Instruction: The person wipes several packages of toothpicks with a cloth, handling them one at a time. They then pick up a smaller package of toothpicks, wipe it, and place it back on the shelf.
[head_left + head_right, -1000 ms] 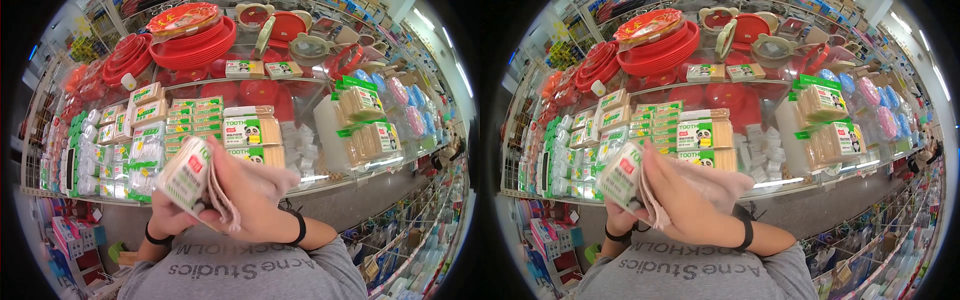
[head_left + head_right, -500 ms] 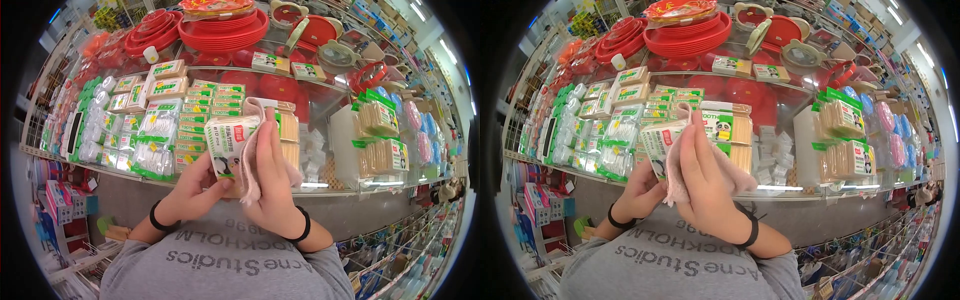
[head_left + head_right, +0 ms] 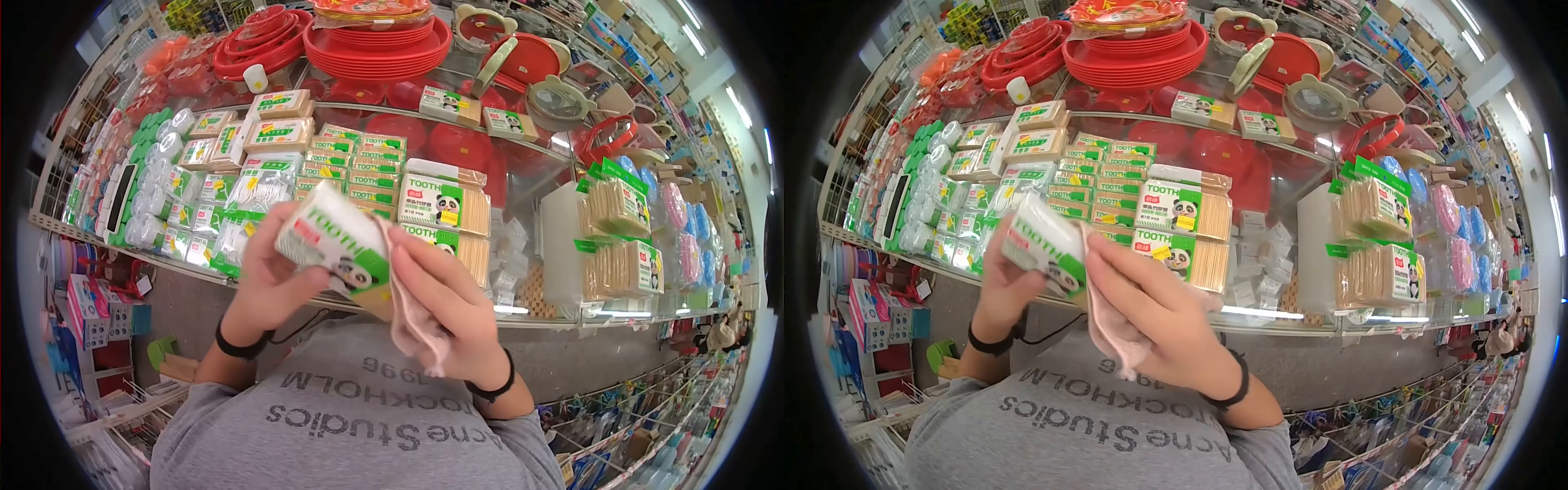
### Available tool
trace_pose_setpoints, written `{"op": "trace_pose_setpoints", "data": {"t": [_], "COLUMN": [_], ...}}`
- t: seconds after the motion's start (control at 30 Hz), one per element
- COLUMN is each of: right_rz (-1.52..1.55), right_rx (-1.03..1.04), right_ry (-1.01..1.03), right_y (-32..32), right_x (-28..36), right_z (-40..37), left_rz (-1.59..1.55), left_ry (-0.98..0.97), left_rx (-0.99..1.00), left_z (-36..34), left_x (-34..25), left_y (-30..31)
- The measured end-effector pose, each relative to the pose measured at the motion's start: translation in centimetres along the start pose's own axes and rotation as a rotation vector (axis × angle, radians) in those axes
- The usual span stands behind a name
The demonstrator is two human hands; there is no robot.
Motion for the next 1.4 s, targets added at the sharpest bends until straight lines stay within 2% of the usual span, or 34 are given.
{"op": "trace_pose_setpoints", "data": {"t": [0.03,0.1,0.17,0.23,0.3,0.37,0.4,0.47,0.57,0.67,0.8,0.93,1.0,1.13,1.23,1.3,1.4], "right_rz": [0.033,0.077,0.183,0.182,0.178,0.085,0.085,0.051,-0.109,-0.105,-0.151,-0.142,-0.099,-0.060,-0.074,-0.062,-0.050], "right_rx": [0.094,0.113,0.230,0.224,0.215,0.030,0.030,-0.084,-0.119,-0.126,-0.140,-0.196,-0.189,-0.221,-0.190,-0.173,-0.145], "right_ry": [-0.001,-0.047,-0.046,-0.052,-0.056,-0.105,-0.107,-0.004,-0.001,-0.011,-0.077,-0.055,-0.069,-0.066,-0.040,-0.048,-0.073], "right_y": [0.3,1.2,1.2,1.2,1.0,1.1,0.8,0.8,0.1,-0.1,0.0,0.8,1.2,1.6,1.8,1.6,0.9], "right_x": [0.2,0.1,-0.3,-0.2,-0.1,-0.3,-0.4,-0.1,0.1,-0.3,-1.3,-1.9,-2.2,-2.4,-2.6,-2.6,-2.2], "right_z": [-0.1,-0.3,-1.0,-0.8,-0.7,-0.9,-0.9,-0.7,-1.2,-1.5,-2.1,-2.2,-2.4,-2.5,-3.0,-3.0,-2.0], "left_rz": [-0.002,0.049,0.098,0.432,0.365,0.111,0.109,0.085,-0.048,-0.193,-0.189,-0.187,-0.108,-0.056,-0.046,-0.121,0.006], "left_ry": [0.002,0.046,0.100,0.045,0.074,0.072,0.073,0.034,0.083,0.123,0.214,0.274,0.197,0.212,0.310,0.510,0.472], "left_rx": [-0.001,0.071,0.107,0.327,0.279,0.133,0.133,0.075,0.027,-0.047,-0.086,-0.069,0.095,0.142,0.191,0.321,0.431], "left_z": [0.0,0.0,-0.1,-0.4,-0.7,-0.7,-0.5,-0.3,-0.1,0.3,0.7,1.0,1.2,1.3,1.2,0.9,0.3], "left_x": [-0.5,-1.5,-1.8,-1.3,-0.8,-0.6,-0.5,-0.7,0.6,1.4,1.9,1.1,0.7,0.3,0.6,0.7,1.3], "left_y": [0.5,0.8,0.3,-0.2,0.0,0.1,-0.2,-0.4,-0.6,-1.1,-1.0,-1.4,-1.8,-1.4,-0.9,-1.5,-1.8]}}
Point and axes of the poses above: each hand's wrist, its own z-axis towards the middle knuckle, its own y-axis out of the back of the hand, x = y × z, the point moved 5 cm from there along z, towards the middle knuckle, and after that the axes turned 8 degrees about y, right-handed, at the moved point
